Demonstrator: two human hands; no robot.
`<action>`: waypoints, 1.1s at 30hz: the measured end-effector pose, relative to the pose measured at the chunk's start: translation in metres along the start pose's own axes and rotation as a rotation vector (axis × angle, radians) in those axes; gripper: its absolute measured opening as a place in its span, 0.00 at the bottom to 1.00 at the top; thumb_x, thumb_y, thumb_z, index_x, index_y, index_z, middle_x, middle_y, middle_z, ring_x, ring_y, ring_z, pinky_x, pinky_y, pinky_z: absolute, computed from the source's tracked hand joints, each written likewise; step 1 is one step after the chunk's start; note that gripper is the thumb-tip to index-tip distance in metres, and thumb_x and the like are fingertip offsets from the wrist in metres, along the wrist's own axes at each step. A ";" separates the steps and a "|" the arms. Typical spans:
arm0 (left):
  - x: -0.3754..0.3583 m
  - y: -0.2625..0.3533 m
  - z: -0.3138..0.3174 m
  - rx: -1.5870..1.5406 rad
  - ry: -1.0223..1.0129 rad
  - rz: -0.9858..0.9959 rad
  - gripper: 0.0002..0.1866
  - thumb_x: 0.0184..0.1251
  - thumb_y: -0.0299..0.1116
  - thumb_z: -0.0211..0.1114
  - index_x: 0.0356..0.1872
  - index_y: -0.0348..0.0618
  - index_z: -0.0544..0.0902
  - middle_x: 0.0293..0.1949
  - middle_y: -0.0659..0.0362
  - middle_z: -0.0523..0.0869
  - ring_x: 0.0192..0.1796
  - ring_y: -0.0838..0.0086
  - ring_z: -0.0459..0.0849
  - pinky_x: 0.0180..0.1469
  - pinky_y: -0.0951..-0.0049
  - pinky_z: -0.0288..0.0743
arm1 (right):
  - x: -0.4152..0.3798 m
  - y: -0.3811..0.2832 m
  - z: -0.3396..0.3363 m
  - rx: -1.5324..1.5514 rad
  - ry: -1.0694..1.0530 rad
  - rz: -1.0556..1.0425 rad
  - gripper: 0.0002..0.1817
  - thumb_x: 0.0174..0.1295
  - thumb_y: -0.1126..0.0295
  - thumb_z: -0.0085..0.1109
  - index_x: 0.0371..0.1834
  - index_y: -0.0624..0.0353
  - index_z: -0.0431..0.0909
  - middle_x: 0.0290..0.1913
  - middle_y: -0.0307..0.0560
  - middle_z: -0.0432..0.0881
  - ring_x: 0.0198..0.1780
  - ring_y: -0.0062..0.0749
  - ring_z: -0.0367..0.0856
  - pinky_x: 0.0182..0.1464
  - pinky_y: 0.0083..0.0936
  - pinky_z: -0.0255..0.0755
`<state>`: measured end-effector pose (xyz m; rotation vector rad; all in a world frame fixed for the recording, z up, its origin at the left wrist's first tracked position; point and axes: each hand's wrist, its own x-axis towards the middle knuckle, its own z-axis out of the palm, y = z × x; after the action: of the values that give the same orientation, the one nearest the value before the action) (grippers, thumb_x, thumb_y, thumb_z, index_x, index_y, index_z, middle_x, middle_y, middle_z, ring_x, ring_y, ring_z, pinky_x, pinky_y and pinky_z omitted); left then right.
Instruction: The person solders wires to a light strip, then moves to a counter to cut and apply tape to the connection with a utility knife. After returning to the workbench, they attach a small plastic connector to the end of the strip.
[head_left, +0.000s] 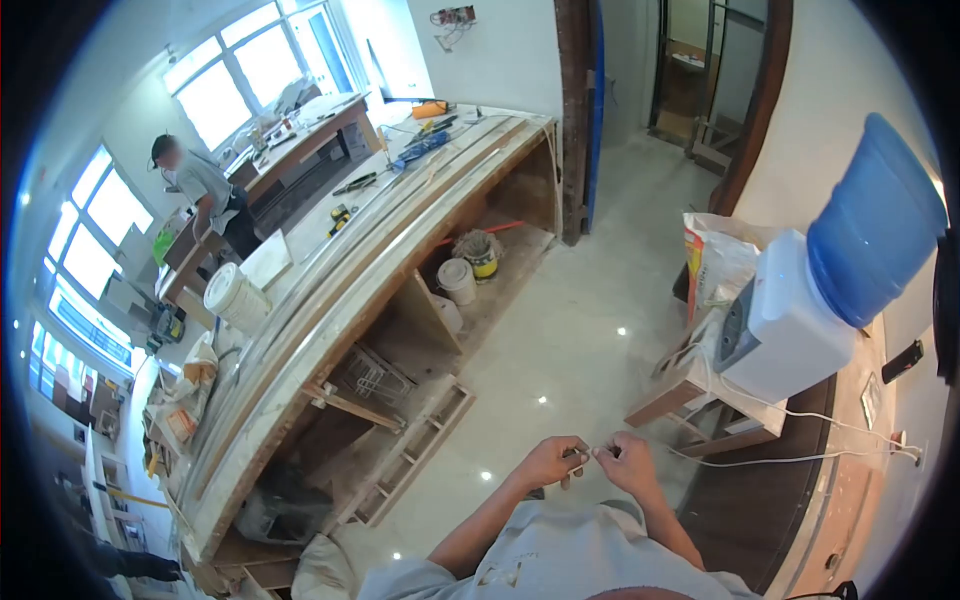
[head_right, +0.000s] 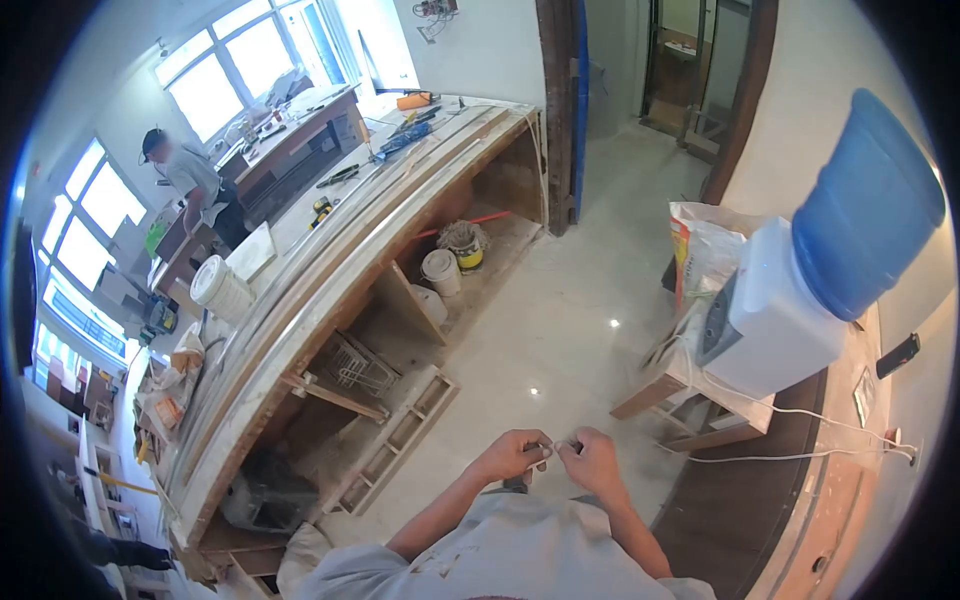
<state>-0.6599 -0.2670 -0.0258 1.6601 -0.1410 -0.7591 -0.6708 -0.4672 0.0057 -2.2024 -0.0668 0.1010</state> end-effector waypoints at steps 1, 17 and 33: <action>-0.002 -0.004 -0.017 -0.099 0.023 0.011 0.11 0.75 0.34 0.64 0.49 0.38 0.83 0.25 0.57 0.86 0.21 0.78 0.81 0.23 0.73 0.74 | 0.013 -0.012 0.013 0.058 -0.020 0.024 0.13 0.55 0.67 0.71 0.26 0.65 0.80 0.27 0.53 0.81 0.27 0.44 0.80 0.32 0.35 0.74; -0.062 -0.075 -0.247 -0.412 0.905 -0.128 0.07 0.71 0.27 0.66 0.44 0.34 0.83 0.31 0.55 0.87 0.26 0.75 0.85 0.20 0.74 0.75 | 0.307 -0.102 0.175 0.060 -0.565 -0.155 0.16 0.62 0.59 0.65 0.41 0.62 0.87 0.37 0.57 0.87 0.39 0.45 0.87 0.44 0.38 0.79; -0.015 -0.022 -0.374 -0.377 1.564 -0.378 0.06 0.69 0.28 0.67 0.37 0.34 0.83 0.27 0.58 0.85 0.26 0.75 0.82 0.26 0.72 0.75 | 0.591 -0.249 0.370 -0.233 -1.187 -0.811 0.18 0.64 0.55 0.61 0.37 0.62 0.84 0.37 0.59 0.86 0.39 0.56 0.84 0.45 0.46 0.77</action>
<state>-0.4742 0.0585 -0.0247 1.4950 1.3392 0.3953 -0.1214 0.0270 -0.0406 -1.8617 -1.6385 0.9403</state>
